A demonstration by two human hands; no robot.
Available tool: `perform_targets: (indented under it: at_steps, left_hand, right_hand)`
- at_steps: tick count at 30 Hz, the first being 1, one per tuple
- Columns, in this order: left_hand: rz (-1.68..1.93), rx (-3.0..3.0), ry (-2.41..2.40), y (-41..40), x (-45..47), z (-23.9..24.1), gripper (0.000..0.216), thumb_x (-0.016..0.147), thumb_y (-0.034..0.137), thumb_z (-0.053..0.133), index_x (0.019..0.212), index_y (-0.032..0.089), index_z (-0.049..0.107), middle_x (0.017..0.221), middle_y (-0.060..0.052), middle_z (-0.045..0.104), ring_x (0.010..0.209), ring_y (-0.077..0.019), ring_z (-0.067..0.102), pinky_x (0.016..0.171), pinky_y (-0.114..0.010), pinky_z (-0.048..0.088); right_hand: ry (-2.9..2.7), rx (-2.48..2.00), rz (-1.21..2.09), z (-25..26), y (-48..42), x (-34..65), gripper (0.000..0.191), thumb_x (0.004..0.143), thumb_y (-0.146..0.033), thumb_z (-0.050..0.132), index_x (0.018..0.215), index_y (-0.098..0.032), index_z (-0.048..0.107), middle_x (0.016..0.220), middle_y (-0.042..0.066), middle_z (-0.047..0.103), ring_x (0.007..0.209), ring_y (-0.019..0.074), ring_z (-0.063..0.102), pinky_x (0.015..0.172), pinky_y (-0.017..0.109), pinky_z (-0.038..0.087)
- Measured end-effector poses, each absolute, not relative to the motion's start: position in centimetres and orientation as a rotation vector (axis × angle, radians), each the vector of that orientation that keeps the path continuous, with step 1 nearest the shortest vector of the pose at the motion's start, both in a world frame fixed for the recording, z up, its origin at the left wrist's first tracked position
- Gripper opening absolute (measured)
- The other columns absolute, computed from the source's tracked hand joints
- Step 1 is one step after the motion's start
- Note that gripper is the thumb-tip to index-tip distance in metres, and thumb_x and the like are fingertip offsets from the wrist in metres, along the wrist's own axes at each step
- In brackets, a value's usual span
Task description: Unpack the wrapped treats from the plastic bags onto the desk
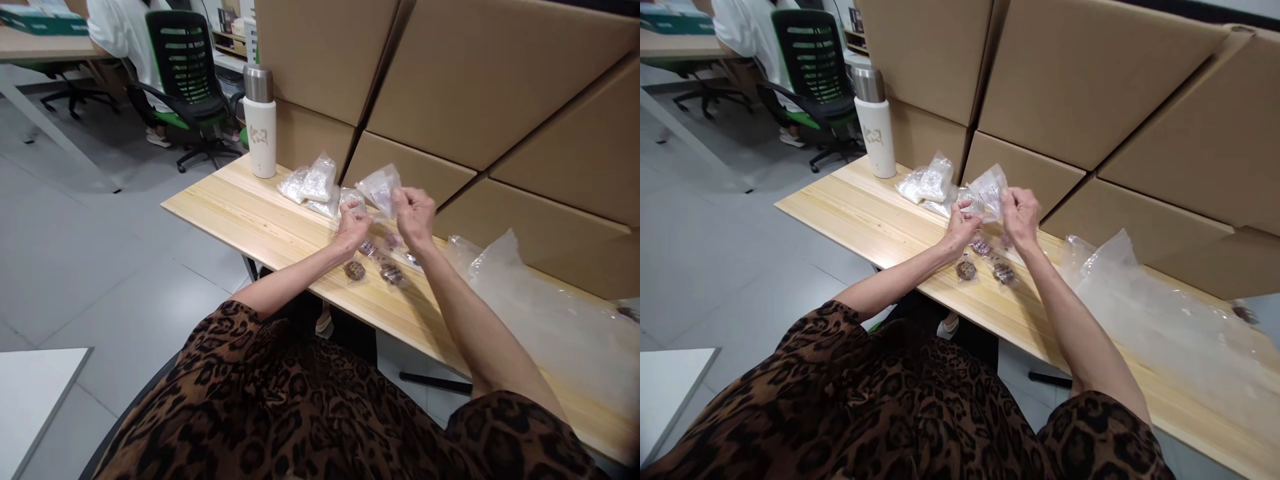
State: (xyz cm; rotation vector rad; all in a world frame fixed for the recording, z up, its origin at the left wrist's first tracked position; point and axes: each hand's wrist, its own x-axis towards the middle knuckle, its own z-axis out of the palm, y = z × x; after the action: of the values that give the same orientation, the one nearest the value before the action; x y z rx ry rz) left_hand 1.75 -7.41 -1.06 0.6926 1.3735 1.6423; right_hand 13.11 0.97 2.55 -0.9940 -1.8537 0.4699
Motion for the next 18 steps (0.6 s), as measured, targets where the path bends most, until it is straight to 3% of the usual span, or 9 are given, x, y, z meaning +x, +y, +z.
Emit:
perform_targets:
  at_steps: [3, 6, 9, 13, 16, 18]
  left_hand:
    - [1.629, 0.667, 1.419, -8.1, 1.6, -0.6, 0.06, 0.093, 0.016, 0.065, 0.148, 0.02, 0.042, 0.133, -0.012, 0.06, 0.11, -0.0201, 0.066, 0.097, -0.036, 0.056]
    - [1.67, 0.703, 1.456, -8.5, 1.6, -0.4, 0.068, 0.091, 0.008, 0.064, 0.153, 0.02, 0.039, 0.155, -0.018, 0.048, 0.133, -0.0237, 0.06, 0.113, -0.04, 0.052]
    - [1.666, 0.799, 1.523, -8.8, 1.5, -0.5, 0.078, 0.082, -0.002, 0.061, 0.154, 0.022, 0.042, 0.163, -0.015, 0.044, 0.148, -0.0267, 0.051, 0.126, -0.044, 0.044]
    - [1.581, 0.987, 1.623, -9.4, 1.4, -0.6, 0.089, 0.071, -0.008, 0.055, 0.153, 0.027, 0.048, 0.165, -0.009, 0.047, 0.16, -0.0273, 0.04, 0.137, -0.047, 0.029]
    - [1.513, 1.185, 1.658, -9.9, 1.4, -0.5, 0.093, 0.068, -0.007, 0.053, 0.155, 0.028, 0.052, 0.17, -0.008, 0.045, 0.165, -0.0289, 0.035, 0.137, -0.05, 0.027]
    - [1.414, 1.326, 1.701, -10.1, 1.4, -0.4, 0.095, 0.068, -0.006, 0.052, 0.156, 0.029, 0.053, 0.174, -0.006, 0.043, 0.166, -0.0302, 0.033, 0.137, -0.053, 0.027]
  right_hand:
    - [-2.04, -1.036, -0.111, 6.2, 0.9, 14.8, 0.03, 0.103, -0.039, 0.054, 0.081, -0.022, 0.065, 0.093, 0.009, 0.064, 0.097, 0.0254, 0.058, 0.091, 0.041, 0.046]
    - [-2.127, -1.206, -0.315, 9.5, 0.9, 15.7, 0.017, 0.1, -0.027, 0.06, 0.091, -0.017, 0.071, 0.106, 0.014, 0.07, 0.095, 0.024, 0.061, 0.086, 0.039, 0.046]
    - [-2.157, -1.33, -0.445, 12.4, 0.7, 16.4, 0.019, 0.102, -0.024, 0.061, 0.104, -0.012, 0.076, 0.113, 0.017, 0.075, 0.097, 0.0235, 0.066, 0.083, 0.036, 0.045]
    - [-2.097, -1.365, -0.525, 16.3, 0.1, 17.7, 0.025, 0.104, -0.029, 0.064, 0.105, -0.009, 0.08, 0.108, 0.017, 0.08, 0.099, 0.0228, 0.072, 0.08, 0.036, 0.045]
    - [-2.044, -1.314, -0.522, 18.7, -0.4, 19.4, 0.045, 0.108, -0.047, 0.06, 0.106, -0.008, 0.082, 0.105, 0.014, 0.081, 0.104, 0.026, 0.075, 0.081, 0.041, 0.045]
    - [-2.043, -1.273, -0.445, 19.8, -0.6, 21.0, 0.061, 0.109, -0.06, 0.051, 0.116, -0.007, 0.082, 0.115, 0.015, 0.08, 0.116, 0.0324, 0.073, 0.083, 0.047, 0.045]
